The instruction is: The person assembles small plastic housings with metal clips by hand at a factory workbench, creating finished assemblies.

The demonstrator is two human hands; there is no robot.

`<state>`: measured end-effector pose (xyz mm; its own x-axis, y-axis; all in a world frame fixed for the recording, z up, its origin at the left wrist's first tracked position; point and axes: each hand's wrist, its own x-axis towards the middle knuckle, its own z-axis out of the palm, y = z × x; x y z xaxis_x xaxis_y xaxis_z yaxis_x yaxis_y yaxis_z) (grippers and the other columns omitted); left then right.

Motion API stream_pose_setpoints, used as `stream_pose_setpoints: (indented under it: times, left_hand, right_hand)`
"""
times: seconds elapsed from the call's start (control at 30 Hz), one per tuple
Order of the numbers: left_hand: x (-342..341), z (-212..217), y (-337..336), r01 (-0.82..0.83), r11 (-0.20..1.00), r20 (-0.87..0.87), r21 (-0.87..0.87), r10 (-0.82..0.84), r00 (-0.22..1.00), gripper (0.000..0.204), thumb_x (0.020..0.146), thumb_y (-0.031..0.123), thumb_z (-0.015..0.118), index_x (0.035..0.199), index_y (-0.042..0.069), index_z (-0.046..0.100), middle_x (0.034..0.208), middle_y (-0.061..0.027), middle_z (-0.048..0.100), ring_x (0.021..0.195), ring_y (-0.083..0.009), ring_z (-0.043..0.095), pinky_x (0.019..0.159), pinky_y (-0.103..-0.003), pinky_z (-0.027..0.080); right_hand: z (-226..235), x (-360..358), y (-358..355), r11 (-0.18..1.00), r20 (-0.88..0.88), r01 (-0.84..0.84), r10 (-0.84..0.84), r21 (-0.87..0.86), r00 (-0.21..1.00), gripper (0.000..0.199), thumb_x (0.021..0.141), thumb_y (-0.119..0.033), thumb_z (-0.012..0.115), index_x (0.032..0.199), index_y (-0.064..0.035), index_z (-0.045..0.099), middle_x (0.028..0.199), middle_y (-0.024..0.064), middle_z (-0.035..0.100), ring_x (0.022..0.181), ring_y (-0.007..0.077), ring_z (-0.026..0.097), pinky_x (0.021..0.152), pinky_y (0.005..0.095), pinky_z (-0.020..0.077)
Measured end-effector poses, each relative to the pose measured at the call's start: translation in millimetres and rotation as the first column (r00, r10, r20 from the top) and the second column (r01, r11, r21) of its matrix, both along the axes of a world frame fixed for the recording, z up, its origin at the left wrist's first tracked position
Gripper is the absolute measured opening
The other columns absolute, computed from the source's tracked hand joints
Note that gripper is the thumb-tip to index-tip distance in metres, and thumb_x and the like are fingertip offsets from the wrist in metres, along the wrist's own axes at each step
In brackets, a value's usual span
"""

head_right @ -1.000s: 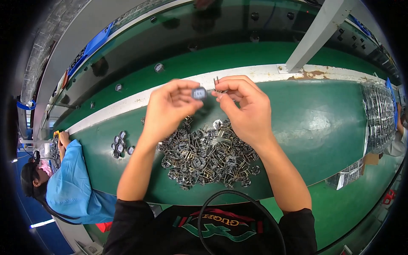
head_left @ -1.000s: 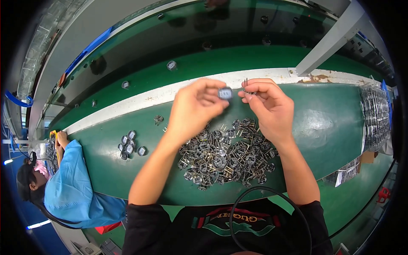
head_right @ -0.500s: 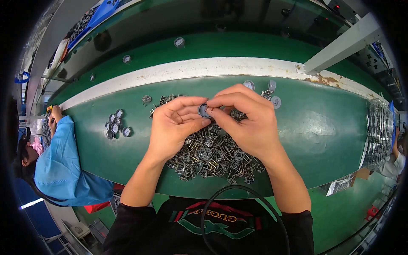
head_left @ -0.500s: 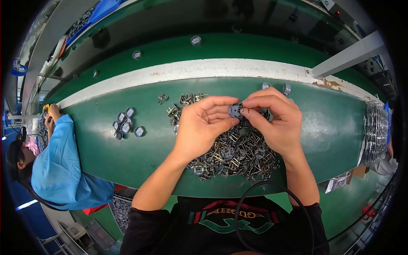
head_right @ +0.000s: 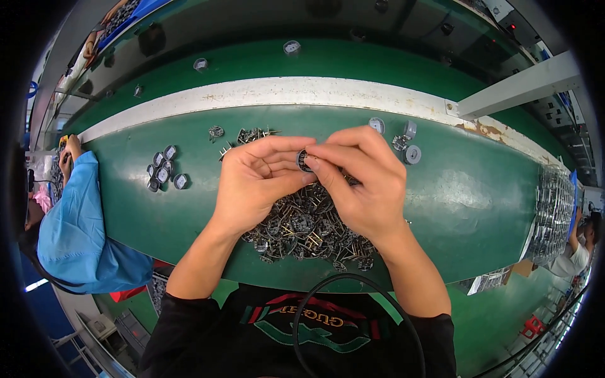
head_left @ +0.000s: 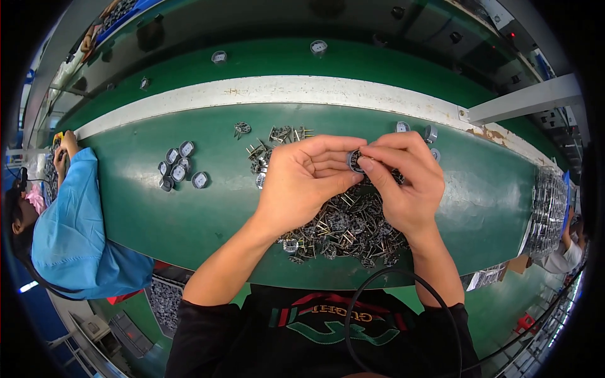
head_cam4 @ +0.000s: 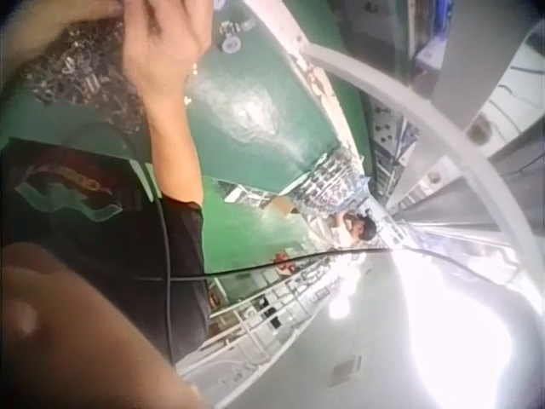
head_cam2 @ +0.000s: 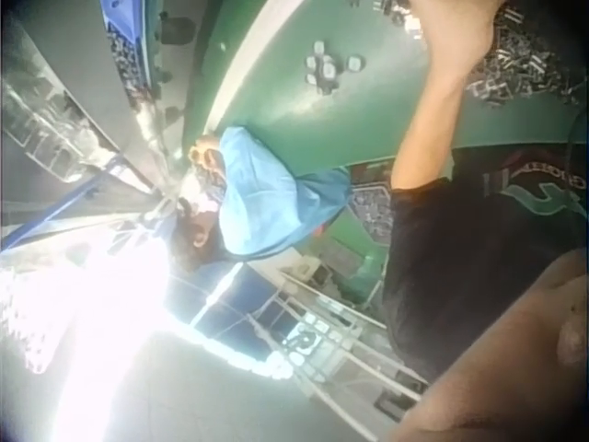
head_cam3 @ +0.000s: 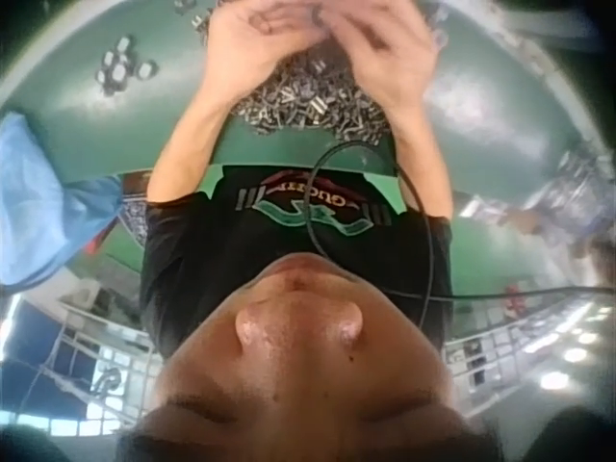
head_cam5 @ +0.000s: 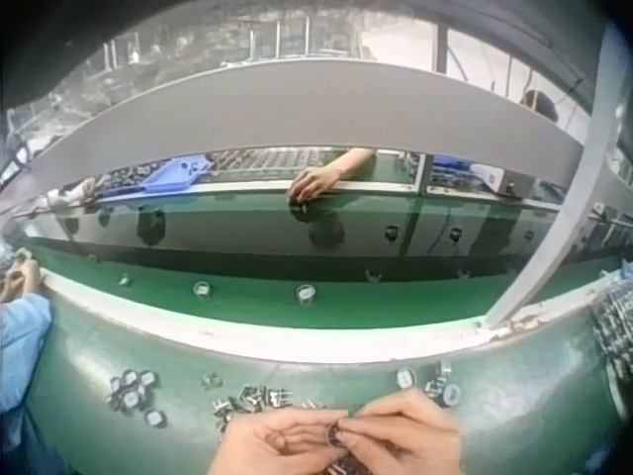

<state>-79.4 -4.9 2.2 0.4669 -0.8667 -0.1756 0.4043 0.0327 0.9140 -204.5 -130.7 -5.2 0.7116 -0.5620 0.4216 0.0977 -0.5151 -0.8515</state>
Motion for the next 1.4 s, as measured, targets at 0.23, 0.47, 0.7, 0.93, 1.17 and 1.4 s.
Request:
stream_pose_setpoints:
  times: [0.23,0.47,0.7,0.93,1.17,1.4]
  left_hand:
    - [26,8,-5,-0.019,0.999,0.046,-0.04,0.021,0.999,0.024,0.087,-0.007,0.068,0.111,-0.007,0.068,0.099,-0.0158,0.073,0.089,-0.0166,0.071,0.082,-0.027,0.058]
    - [100,0,-69,-0.181,0.97,0.588,0.163,0.051,0.808,0.025,0.087,0.004,0.069,0.109,-0.005,0.071,0.095,-0.0146,0.074,0.085,-0.0164,0.071,0.081,-0.026,0.054]
    - [179,-37,-149,-0.41,0.9,0.875,0.147,0.075,0.478,0.021,0.082,0.018,0.074,0.1,0.007,0.078,0.092,-0.0103,0.076,0.086,-0.0237,0.072,0.08,-0.033,0.055]
    - [165,-37,-171,-0.428,0.898,0.951,0.103,0.036,0.306,0.028,0.081,0.019,0.071,0.107,0.009,0.075,0.108,-0.0117,0.072,0.108,-0.0302,0.064,0.095,-0.039,0.05]
    - [145,-42,-176,0.214,0.958,0.981,0.192,-0.185,-0.05,0.038,0.077,0.007,0.071,0.115,0.007,0.07,0.116,-0.013,0.068,0.104,-0.0283,0.063,0.092,-0.038,0.052]
    - [110,-16,-147,0.114,0.971,0.955,0.21,-0.229,0.187,0.039,0.077,0.005,0.076,0.115,0.001,0.067,0.101,-0.0115,0.07,0.077,-0.0198,0.068,0.074,-0.03,0.056]
  right_hand:
    - [6,6,-12,0.93,0.014,-0.068,0.078,-0.361,0.997,0.039,0.077,0.003,0.07,0.114,-0.0066,0.073,0.097,0.011,0.067,0.07,0.0224,0.055,0.06,0.031,0.0448]
    - [-1,-4,-25,0.874,-0.332,-0.194,0.04,-0.446,0.943,0.005,0.079,-0.01,0.072,0.082,-0.0067,0.071,0.08,0.0023,0.056,0.083,0.0228,0.052,0.08,0.0363,0.0375]
    - [1,-9,-30,0.896,-0.338,-0.251,0.123,-0.366,0.933,0.01,0.081,-0.008,0.072,0.086,-0.0055,0.064,0.086,0.0036,0.06,0.082,0.0199,0.057,0.081,0.0371,0.0413]
    - [5,-16,-50,0.739,0.183,-0.328,0.273,0.588,0.944,0.005,0.093,0.005,0.061,0.098,0.0029,0.06,0.113,0.012,0.063,0.088,0.0181,0.069,0.071,0.0245,0.0534]
    - [8,-12,-54,0.67,0.228,-0.277,0.162,0.689,0.96,0.02,0.089,0.007,0.066,0.109,0.0054,0.067,0.106,0.0097,0.065,0.091,0.017,0.069,0.075,0.0239,0.0529]
    - [-3,-8,-49,0.737,0.045,-0.011,-0.026,0.676,0.999,0.013,0.087,0.002,0.071,0.1,0.0029,0.069,0.098,0.0065,0.067,0.086,0.0124,0.067,0.074,0.0236,0.0536]
